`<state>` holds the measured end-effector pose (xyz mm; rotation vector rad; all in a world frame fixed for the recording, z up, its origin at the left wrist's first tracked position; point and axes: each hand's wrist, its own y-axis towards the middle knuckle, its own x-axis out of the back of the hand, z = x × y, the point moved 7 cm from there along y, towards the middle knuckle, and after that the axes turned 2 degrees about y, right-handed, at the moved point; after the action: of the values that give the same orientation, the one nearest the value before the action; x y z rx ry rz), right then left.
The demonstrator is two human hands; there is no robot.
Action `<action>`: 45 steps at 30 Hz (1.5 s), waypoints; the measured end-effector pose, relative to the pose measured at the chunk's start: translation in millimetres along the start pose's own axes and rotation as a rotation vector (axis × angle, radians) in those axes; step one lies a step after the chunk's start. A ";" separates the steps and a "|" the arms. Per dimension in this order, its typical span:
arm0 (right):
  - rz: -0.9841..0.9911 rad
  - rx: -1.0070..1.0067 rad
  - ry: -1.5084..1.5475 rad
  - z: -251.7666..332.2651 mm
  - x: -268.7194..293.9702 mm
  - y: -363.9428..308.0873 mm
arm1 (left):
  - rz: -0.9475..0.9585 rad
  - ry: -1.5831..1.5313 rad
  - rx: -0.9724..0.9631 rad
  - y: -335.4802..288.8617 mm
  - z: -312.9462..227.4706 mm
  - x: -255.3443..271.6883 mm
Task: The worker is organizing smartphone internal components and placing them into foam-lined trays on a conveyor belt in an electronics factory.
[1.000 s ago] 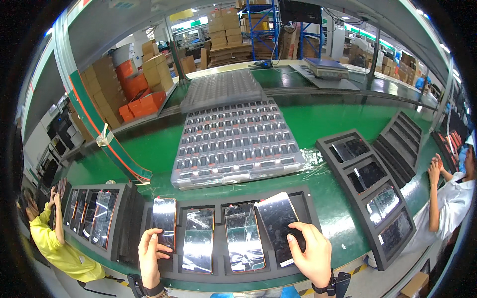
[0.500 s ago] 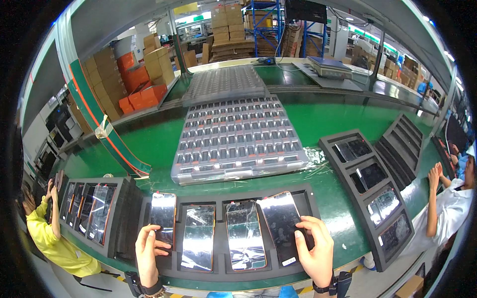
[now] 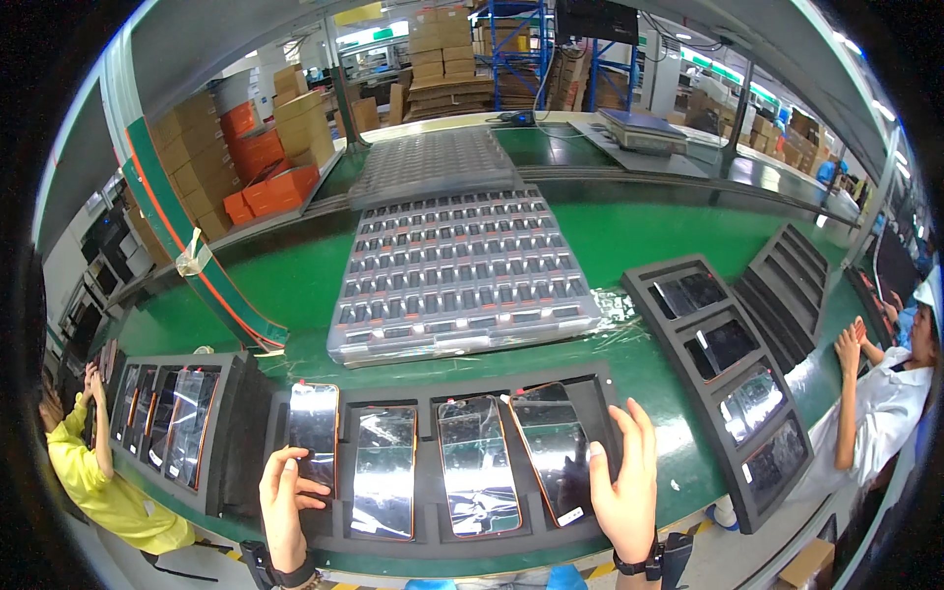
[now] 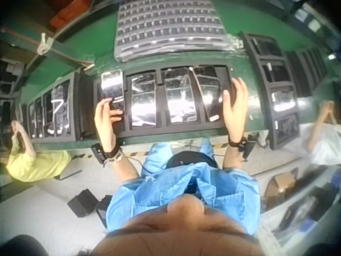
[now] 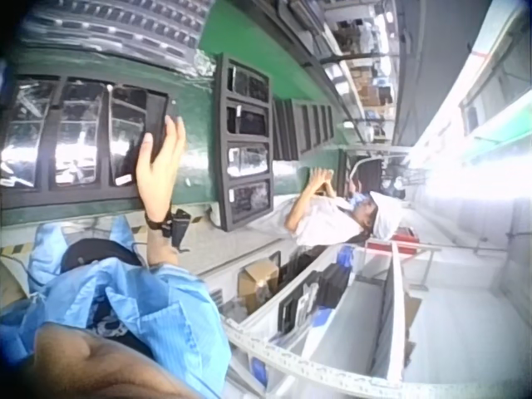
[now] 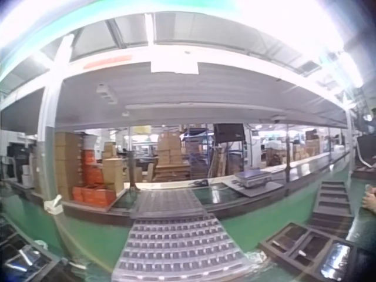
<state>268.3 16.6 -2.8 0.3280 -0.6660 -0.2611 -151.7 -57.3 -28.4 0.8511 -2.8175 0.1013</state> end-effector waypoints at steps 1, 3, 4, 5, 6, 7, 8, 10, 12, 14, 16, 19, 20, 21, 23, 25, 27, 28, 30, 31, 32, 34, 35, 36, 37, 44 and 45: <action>0.024 0.002 0.004 1.3 -1.4 3.0 | -0.008 0.002 -0.008 -0.5 -1.5 0.2; 0.063 0.004 0.022 0.4 -1.9 5.6 | -0.017 0.001 -0.006 -0.6 -0.8 -1.2; 0.058 0.005 0.021 -1.0 1.1 6.1 | -0.032 0.003 -0.005 -1.2 -1.6 -0.3; 0.083 0.017 0.037 -1.9 2.6 6.6 | -0.030 0.001 -0.009 -1.2 -1.7 -0.1; 0.108 0.029 0.053 -2.5 4.0 7.0 | -0.024 -0.004 -0.005 -0.6 -0.2 0.4; 0.105 0.031 0.054 -4.3 6.5 7.9 | -0.019 -0.008 0.000 0.1 1.3 0.7; 0.140 0.023 0.068 -6.5 6.3 8.6 | -0.019 -0.009 -0.004 0.3 1.7 1.0; 0.171 0.019 0.085 -6.6 5.3 8.0 | -0.024 0.005 -0.044 0.5 -0.6 2.2; 0.260 0.063 0.065 -2.9 -1.5 2.3 | -0.004 -0.007 -0.036 0.8 -1.2 2.2; 0.274 0.205 -0.078 8.3 -9.5 -2.5 | 0.014 -0.019 -0.029 1.3 -0.4 1.0; 0.356 0.358 -0.220 33.2 -15.4 -9.3 | -0.071 0.046 -0.088 -0.7 -6.3 4.3; 0.509 0.414 -0.307 44.2 -36.6 -14.8 | -0.202 0.691 -0.462 -18.4 -48.1 -8.6; 0.515 0.407 -0.361 45.2 -40.9 -15.3 | -0.211 0.952 -0.683 -24.2 -56.5 -20.1; 0.511 0.407 -0.359 45.4 -43.0 -16.6 | -0.095 0.848 -0.571 -19.9 -49.2 -24.8; 0.449 0.363 -0.424 39.3 -45.1 -15.3 | -0.007 0.901 -0.465 -10.2 -34.8 -31.4; 0.415 0.323 -0.395 35.0 -45.0 -16.0 | 0.041 0.956 -0.431 -5.0 -30.7 -32.1; 0.330 0.296 -0.403 30.2 -42.3 -13.6 | 0.021 0.961 -0.446 -5.5 -33.6 -30.5; 0.326 0.296 -0.403 29.1 -42.9 -12.7 | 0.000 0.968 -0.458 -5.9 -36.0 -29.8; 0.262 0.317 -0.417 30.0 -39.8 -11.4 | -0.047 0.940 -0.447 -10.6 -39.0 -26.0; 0.218 0.335 -0.436 32.9 -38.9 -12.1 | -0.096 0.914 -0.431 -12.5 -39.5 -22.2; 0.216 0.335 -0.435 32.6 -38.6 -11.2 | -0.097 0.914 -0.433 -14.0 -38.0 -22.3; 0.215 0.362 -0.420 35.4 -37.5 -11.1 | -0.165 0.920 -0.396 -16.2 -35.4 -16.2; 0.211 0.365 -0.423 36.6 -35.0 -11.4 | -0.166 0.922 -0.396 -18.7 -38.3 -16.3; 0.180 0.325 -0.347 35.4 -27.9 -10.7 | -0.168 0.917 -0.399 -19.7 -37.8 -14.2; 0.153 0.285 -0.265 32.1 -22.1 -8.1 | -0.150 0.893 -0.396 -20.0 -34.9 -12.9; 0.189 0.052 -0.118 -26.6 25.9 -14.4 | -0.282 0.858 -0.551 -54.1 -64.9 27.8; 0.198 0.041 -0.092 -30.2 32.4 -14.5 | -0.295 0.790 -0.533 -53.4 -59.6 37.4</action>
<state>310.3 -1.2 -12.5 0.2882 -0.7895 -0.0735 -142.6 -114.7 38.2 0.8356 -1.8351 -0.2828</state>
